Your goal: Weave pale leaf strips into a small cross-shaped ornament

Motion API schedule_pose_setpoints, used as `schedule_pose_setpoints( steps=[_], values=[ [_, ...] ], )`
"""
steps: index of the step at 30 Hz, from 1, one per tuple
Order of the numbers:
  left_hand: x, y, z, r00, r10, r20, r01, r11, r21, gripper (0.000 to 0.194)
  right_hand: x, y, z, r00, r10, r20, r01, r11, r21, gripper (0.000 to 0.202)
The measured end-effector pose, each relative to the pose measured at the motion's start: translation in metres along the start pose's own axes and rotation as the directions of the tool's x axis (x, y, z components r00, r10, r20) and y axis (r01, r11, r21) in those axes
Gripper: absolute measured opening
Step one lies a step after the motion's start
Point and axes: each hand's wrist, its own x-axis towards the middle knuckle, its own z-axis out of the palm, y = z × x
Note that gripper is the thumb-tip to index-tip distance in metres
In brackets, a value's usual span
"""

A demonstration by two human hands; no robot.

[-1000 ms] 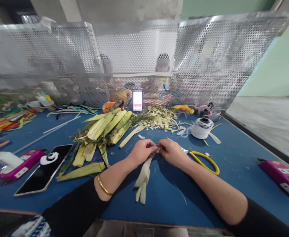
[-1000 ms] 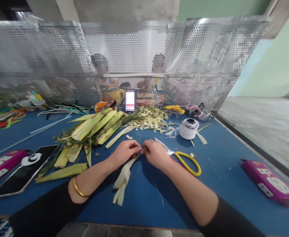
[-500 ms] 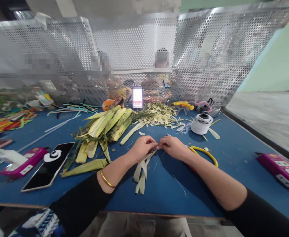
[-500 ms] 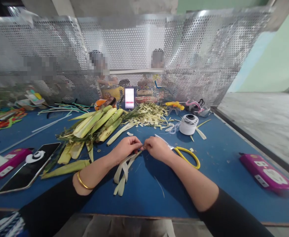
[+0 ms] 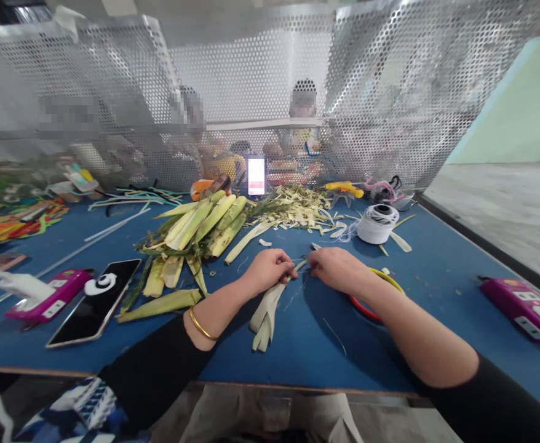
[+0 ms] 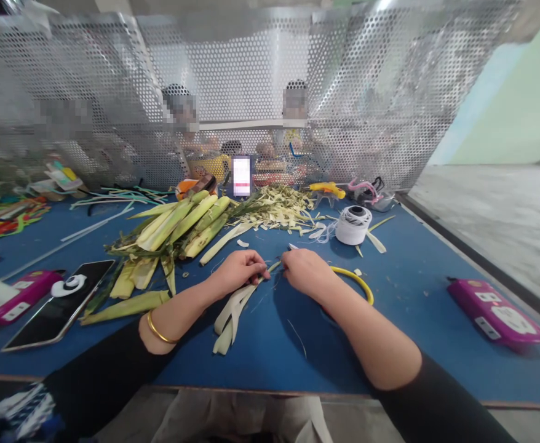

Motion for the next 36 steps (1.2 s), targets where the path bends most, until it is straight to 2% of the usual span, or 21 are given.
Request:
schedule_pose_setpoints(
  steps=[2, 4, 7, 9, 13, 16, 19, 25, 28, 30, 31, 34, 36],
  values=[
    [0.001, -0.001, 0.001, 1.000, 0.003, -0.002, -0.003, 1.000, -0.006, 0.012, -0.001, 0.000, -0.002, 1.000, -0.024, 0.008, 0.025, 0.999, -0.029, 0.013],
    [0.002, -0.002, 0.002, 1.000, 0.000, -0.015, 0.000, 1.000, -0.009, 0.012, -0.002, 0.000, -0.004, 0.999, -0.051, 0.011, 0.051, 0.998, 0.021, 0.016],
    [0.005, -0.004, 0.002, 0.999, -0.015, -0.031, 0.015, 1.000, -0.007, 0.010, -0.001, -0.003, -0.006, 0.992, -0.126, 0.029, 0.116, 0.967, 0.227, 0.014],
    [0.006, -0.006, 0.002, 0.999, -0.019, -0.028, 0.019, 1.000, 0.004, 0.010, 0.001, -0.004, -0.006, 0.989, -0.149, -0.005, 0.140, 0.915, 0.378, 0.015],
    [0.007, -0.007, 0.001, 1.000, -0.003, -0.002, 0.003, 1.000, 0.017, 0.013, 0.004, -0.007, -0.003, 0.995, 0.006, -0.100, 0.055, 0.801, 0.597, 0.016],
    [0.006, -0.007, 0.000, 1.000, 0.011, 0.024, -0.011, 0.999, 0.036, 0.013, 0.007, -0.009, 0.003, 0.988, 0.147, -0.035, -0.074, 0.673, 0.736, 0.017],
    [0.006, -0.006, -0.001, 0.999, 0.015, 0.046, -0.018, 0.998, 0.052, 0.014, 0.009, -0.013, 0.010, 0.972, 0.232, 0.020, -0.151, 0.565, 0.811, 0.017],
    [0.003, 0.002, -0.003, 0.995, -0.020, 0.095, 0.019, 1.000, 0.008, 0.013, 0.012, -0.019, 0.017, 0.949, 0.313, 0.023, -0.160, 0.420, 0.893, 0.017],
    [0.003, 0.004, -0.003, 0.994, -0.009, 0.109, 0.008, 1.000, 0.016, 0.008, 0.013, -0.020, 0.016, 0.957, 0.282, 0.066, -0.168, 0.354, 0.920, 0.012],
    [0.002, 0.003, -0.003, 0.997, -0.010, 0.079, 0.010, 1.000, 0.006, 0.008, 0.013, -0.017, 0.013, 0.968, 0.247, 0.049, -0.142, 0.372, 0.917, 0.008],
    [0.002, 0.003, -0.003, 0.998, -0.021, 0.064, 0.021, 1.000, -0.007, 0.010, 0.013, -0.015, 0.011, 0.973, 0.232, 0.009, -0.110, 0.424, 0.899, 0.008],
    [0.002, 0.004, -0.004, 0.996, -0.054, 0.066, 0.058, 0.997, -0.054, 0.011, 0.012, -0.004, 0.004, 0.974, 0.179, -0.136, -0.018, 0.665, 0.746, 0.011],
    [0.001, 0.005, -0.006, 0.995, -0.060, 0.078, 0.066, 0.995, -0.077, 0.012, 0.010, 0.002, 0.000, 0.987, 0.119, -0.111, -0.019, 0.760, 0.649, 0.015]
  ],
)
